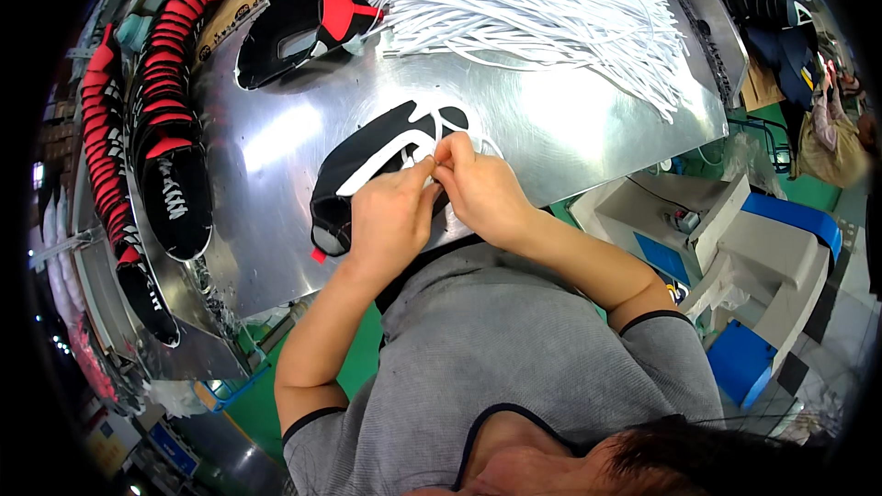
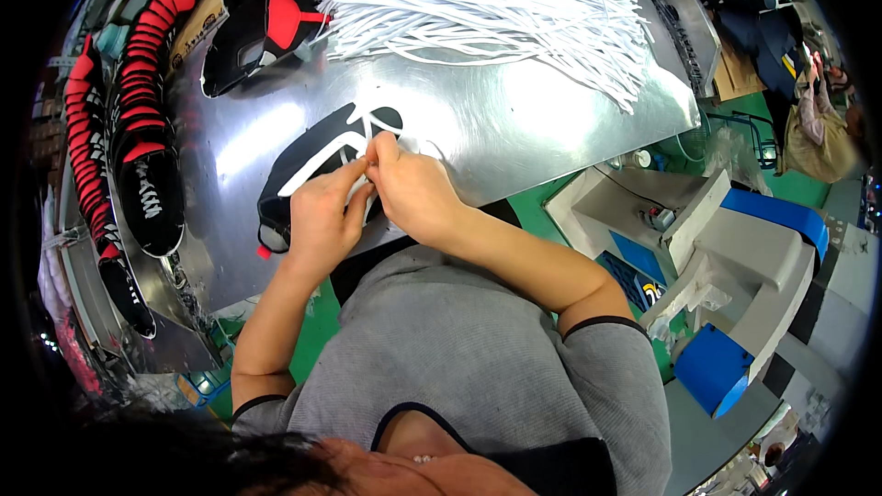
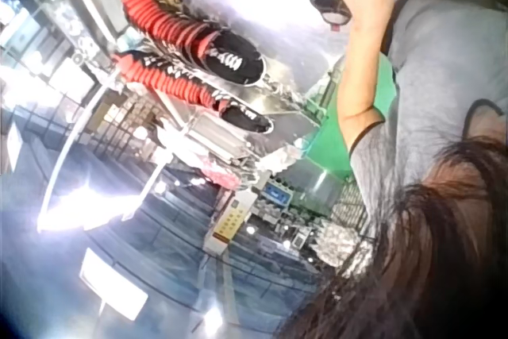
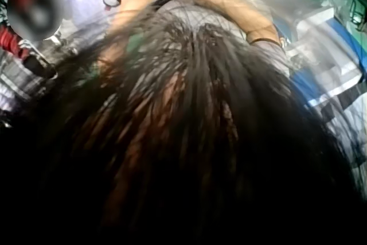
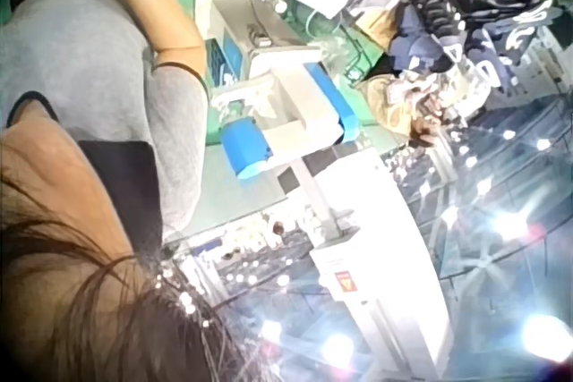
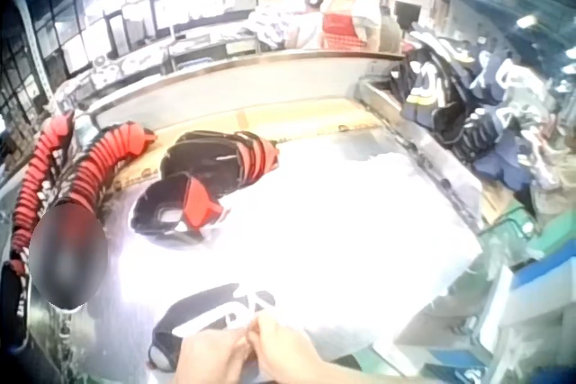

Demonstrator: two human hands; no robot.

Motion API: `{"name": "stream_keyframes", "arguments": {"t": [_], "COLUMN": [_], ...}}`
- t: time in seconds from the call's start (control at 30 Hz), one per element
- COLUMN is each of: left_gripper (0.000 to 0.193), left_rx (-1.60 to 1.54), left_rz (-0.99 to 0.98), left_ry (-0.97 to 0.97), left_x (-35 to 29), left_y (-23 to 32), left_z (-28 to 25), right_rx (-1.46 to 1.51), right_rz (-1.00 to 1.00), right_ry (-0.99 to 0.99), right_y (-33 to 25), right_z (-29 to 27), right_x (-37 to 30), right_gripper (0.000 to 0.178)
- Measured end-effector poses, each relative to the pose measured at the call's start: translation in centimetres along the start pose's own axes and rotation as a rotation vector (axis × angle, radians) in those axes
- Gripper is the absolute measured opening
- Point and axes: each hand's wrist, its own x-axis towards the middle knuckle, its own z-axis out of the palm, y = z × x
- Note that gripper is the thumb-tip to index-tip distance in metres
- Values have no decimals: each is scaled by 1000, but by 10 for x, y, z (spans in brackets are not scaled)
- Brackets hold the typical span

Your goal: The person laces a black and white shoe component by hand, pulling white laces through eyelets and organizing a pile of laces on the workstation.

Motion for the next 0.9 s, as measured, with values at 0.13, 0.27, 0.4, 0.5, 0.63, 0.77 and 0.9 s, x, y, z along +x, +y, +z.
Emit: {"name": "stream_keyframes", "arguments": {"t": [0.13,0.27,0.4,0.5,0.63,0.77,0.9], "left_gripper": [24,23,20,22,34,37,28], "left_rx": [51,203,133,18,-157,-754,-720], "left_rz": [13,42,327,133,-53,-496,-814], "left_ry": [28,46,122,79,130,-206,-510], "left_x": [-5,-28,-29,-28,-35,-23,-3], "left_y": [-4,-12,-13,-11,-35,-40,-28], "left_z": [0,-16,-13,-16,-23,-33,-40], "right_rx": [-13,188,439,598,415,363,374], "right_rz": [-47,174,11,17,151,-29,-1], "right_ry": [-16,-271,162,-27,120,193,141], "right_y": [1,-9,20,15,5,2,-2], "right_z": [-6,-84,-90,-53,-47,-27,-20], "right_x": [-3,-25,-1,16,21,19,21], "right_gripper": [22,20,33,46,50,46,43]}}
